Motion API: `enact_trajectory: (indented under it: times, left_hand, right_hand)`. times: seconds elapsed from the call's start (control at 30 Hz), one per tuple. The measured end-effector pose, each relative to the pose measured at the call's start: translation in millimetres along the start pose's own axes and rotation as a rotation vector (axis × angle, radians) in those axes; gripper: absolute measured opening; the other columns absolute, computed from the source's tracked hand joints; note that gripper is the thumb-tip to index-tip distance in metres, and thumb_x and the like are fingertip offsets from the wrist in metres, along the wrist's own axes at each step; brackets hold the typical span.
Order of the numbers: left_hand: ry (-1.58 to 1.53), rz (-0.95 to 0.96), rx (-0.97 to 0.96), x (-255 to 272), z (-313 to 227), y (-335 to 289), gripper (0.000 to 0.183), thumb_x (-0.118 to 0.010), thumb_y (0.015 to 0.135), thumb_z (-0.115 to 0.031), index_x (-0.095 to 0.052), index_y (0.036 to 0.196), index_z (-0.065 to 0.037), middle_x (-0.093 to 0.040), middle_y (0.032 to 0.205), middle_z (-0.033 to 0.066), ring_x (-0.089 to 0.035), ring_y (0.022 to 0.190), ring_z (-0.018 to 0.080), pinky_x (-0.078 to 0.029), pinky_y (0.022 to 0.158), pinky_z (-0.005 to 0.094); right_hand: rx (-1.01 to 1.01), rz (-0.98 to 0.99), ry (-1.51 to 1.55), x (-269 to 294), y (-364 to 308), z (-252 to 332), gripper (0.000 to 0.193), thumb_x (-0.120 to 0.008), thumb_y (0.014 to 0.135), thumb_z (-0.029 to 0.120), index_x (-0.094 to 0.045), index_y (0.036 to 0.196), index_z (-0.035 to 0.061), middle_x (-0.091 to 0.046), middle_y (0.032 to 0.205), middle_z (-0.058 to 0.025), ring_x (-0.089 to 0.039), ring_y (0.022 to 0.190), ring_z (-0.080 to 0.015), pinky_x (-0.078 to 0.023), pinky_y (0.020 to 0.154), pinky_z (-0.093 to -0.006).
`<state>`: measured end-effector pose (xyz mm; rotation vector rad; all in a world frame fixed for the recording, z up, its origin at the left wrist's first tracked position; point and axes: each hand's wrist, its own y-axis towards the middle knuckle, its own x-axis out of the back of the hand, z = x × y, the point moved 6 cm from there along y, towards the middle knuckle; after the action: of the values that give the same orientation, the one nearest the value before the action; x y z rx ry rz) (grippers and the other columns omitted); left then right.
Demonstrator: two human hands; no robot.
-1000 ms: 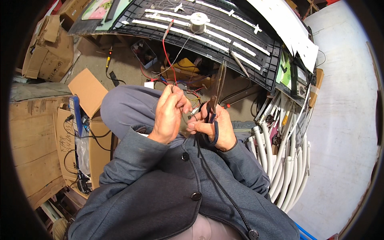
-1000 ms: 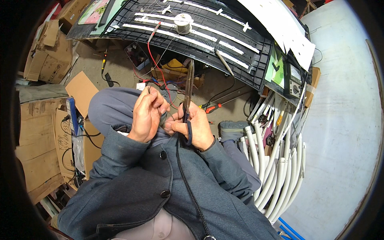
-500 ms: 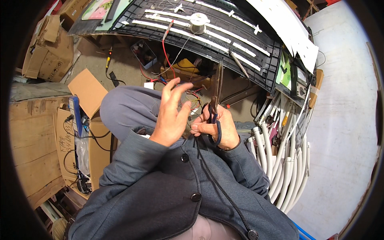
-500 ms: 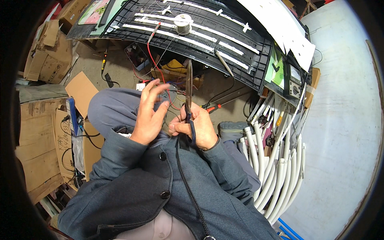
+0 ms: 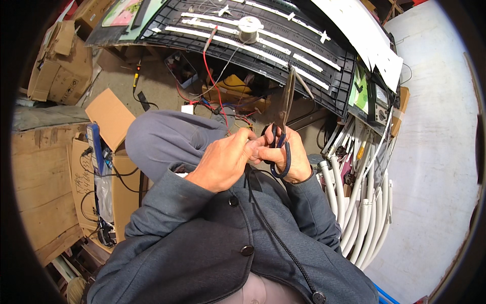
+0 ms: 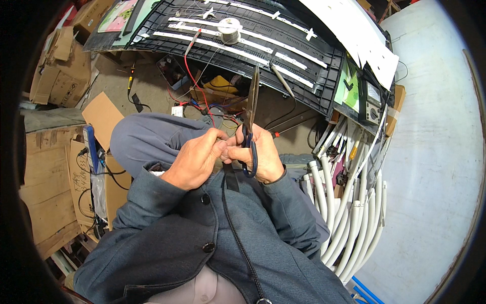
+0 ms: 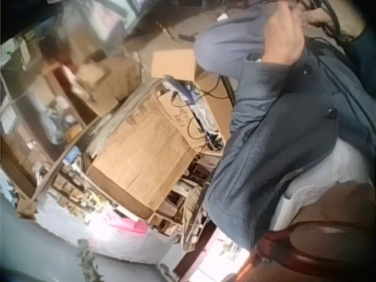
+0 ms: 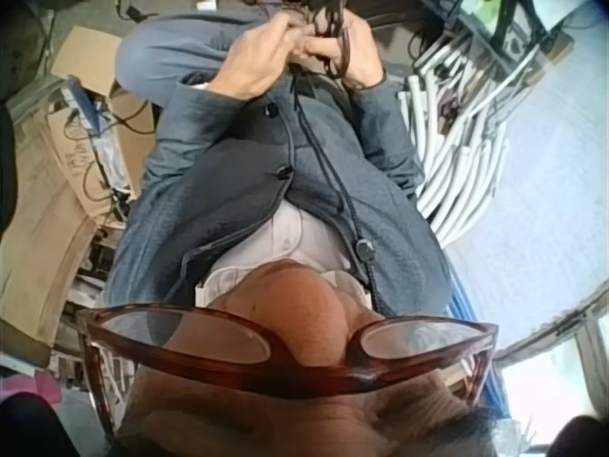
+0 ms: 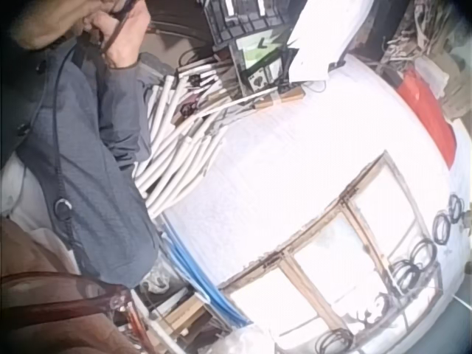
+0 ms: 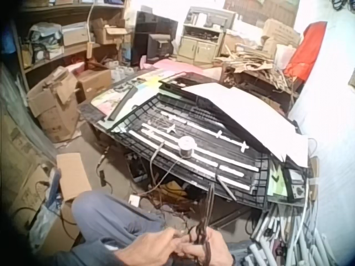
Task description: The person sits on the floor and uses pliers to strip the ends of red and yellow wires. Then, using a soldering iron and solder, they solder the stripped wire ends to contacts on a black plastic frame with white strips.
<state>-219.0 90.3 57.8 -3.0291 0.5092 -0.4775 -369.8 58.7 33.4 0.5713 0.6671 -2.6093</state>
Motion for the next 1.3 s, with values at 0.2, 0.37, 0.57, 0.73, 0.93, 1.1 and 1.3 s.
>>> enact_trajectory:
  times: [0.2,0.37,0.57,0.73,0.93,1.1,1.3]
  left_hand:
    - [-0.093,-0.151,-0.074,7,12,1,0.022,-0.050,0.112,-0.018,-0.052,0.105,0.002,-0.062,0.084,0.0139,-0.062,0.075,0.0256,-0.049,0.069,0.0401]
    - [-0.315,-0.232,0.079,9,31,0,0.019,-0.051,0.113,-0.020,-0.054,0.104,-0.004,-0.049,0.078,-0.0010,-0.043,0.067,0.0060,-0.038,0.058,0.0252]
    - [-0.661,-0.267,0.138,10,34,2,0.012,-0.050,0.113,-0.019,-0.052,0.112,-0.007,-0.044,0.082,-0.0064,-0.033,0.063,0.0008,-0.028,0.053,0.0196]
    - [-0.783,-0.318,0.114,10,35,5,0.011,-0.052,0.112,-0.019,-0.052,0.115,-0.008,-0.043,0.081,-0.0072,-0.031,0.060,0.0000,-0.025,0.051,0.0196]
    - [-0.612,-0.414,0.088,15,37,5,0.009,-0.056,0.110,-0.016,-0.055,0.113,-0.007,-0.046,0.078,-0.0082,-0.034,0.059,-0.0004,-0.027,0.050,0.0196]
    - [-0.460,-0.461,0.048,13,34,3,0.007,-0.059,0.108,-0.010,-0.058,0.108,-0.003,-0.051,0.078,-0.0078,-0.038,0.064,-0.0006,-0.031,0.055,0.0207]
    - [-0.360,-0.407,0.082,9,28,2,0.007,-0.060,0.107,-0.008,-0.060,0.108,-0.001,-0.052,0.074,-0.0075,-0.040,0.067,-0.0001,-0.032,0.057,0.0215]
  right_hand:
    - [0.106,-0.057,-0.025,-3,6,0,0.037,-0.077,0.084,-0.009,-0.044,0.087,0.0067,-0.070,0.088,-0.0182,-0.071,0.073,-0.0214,-0.058,0.064,-0.0324]
    - [0.164,-0.240,-0.065,-6,-1,4,0.036,-0.080,0.089,0.002,-0.045,0.085,0.0076,-0.066,0.077,-0.0102,-0.067,0.067,-0.0157,-0.052,0.058,-0.0274]
    - [0.104,-0.192,-0.459,14,-16,-23,0.035,-0.079,0.096,0.022,-0.050,0.079,0.0101,-0.047,0.067,0.0056,-0.042,0.062,-0.0043,-0.033,0.055,-0.0246]
    - [0.124,-0.110,-0.638,12,-20,-41,0.040,-0.076,0.097,0.038,-0.055,0.091,0.0045,-0.047,0.075,0.0026,-0.042,0.070,-0.0080,-0.039,0.063,-0.0277]
    - [0.123,-0.035,-0.722,1,-20,-40,0.047,-0.075,0.096,0.044,-0.053,0.089,0.0029,-0.045,0.075,-0.0028,-0.044,0.073,-0.0141,-0.041,0.066,-0.0325]
    - [0.071,0.015,-0.671,-3,-21,-45,0.049,-0.074,0.097,0.046,-0.054,0.089,0.0023,-0.046,0.076,-0.0041,-0.044,0.073,-0.0146,-0.041,0.067,-0.0327]
    - [0.042,0.028,-0.686,-2,-19,-50,0.050,-0.070,0.099,0.048,-0.055,0.091,0.0011,-0.047,0.077,-0.0039,-0.044,0.073,-0.0138,-0.041,0.067,-0.0323]
